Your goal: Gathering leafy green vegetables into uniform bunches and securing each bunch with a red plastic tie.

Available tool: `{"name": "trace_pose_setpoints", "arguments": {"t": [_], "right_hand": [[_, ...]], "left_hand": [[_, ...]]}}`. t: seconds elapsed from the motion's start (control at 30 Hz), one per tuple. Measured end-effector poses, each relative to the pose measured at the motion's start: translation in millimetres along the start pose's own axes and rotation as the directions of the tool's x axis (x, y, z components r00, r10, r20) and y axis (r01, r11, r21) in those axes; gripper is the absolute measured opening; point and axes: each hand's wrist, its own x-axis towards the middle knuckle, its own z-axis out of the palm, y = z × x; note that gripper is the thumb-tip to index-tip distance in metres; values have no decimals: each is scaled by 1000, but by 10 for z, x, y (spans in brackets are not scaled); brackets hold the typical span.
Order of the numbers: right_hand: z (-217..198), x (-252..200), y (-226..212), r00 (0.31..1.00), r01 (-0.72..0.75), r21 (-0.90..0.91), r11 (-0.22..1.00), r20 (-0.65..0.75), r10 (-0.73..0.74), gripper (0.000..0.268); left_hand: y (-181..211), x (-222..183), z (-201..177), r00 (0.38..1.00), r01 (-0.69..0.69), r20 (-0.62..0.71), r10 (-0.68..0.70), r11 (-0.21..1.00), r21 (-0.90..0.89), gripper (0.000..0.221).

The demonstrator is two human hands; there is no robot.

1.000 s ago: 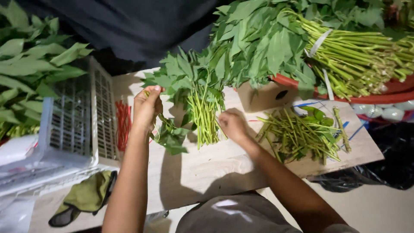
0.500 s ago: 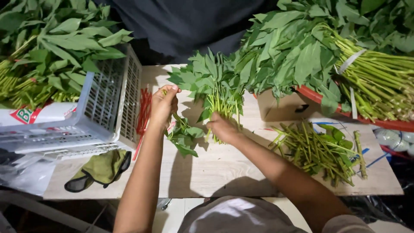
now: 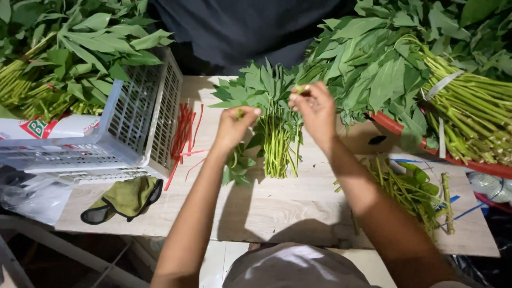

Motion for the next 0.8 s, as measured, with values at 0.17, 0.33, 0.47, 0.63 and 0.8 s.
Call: {"name": "trace_pose_setpoints", "arguments": {"t": [0.17,0.33,0.47,0.63,0.8], "right_hand": [[-26,189,-378,999,12,120,993,42,-17,10],[-19,137,-419,998,14,149,989,51,-22,10],[-3,51,-306,997,74,137,988,1,-75,8],[-12,-56,-148,947,319,-218,922,42,-318,9],[-67,-218,45,923,383,-392,836,123,-365,8]], "left_hand": [[221,103,355,986,-157,72,152,985,71,18],[413,131,559,984,-177,23,176,980,87,13],[695,43,599,990,-133,-24,140,975,178,10],[501,218,736,991,-95,-73,114,970,224,12],[354,263,858,988,69,-150,-45,985,160,20]]}}
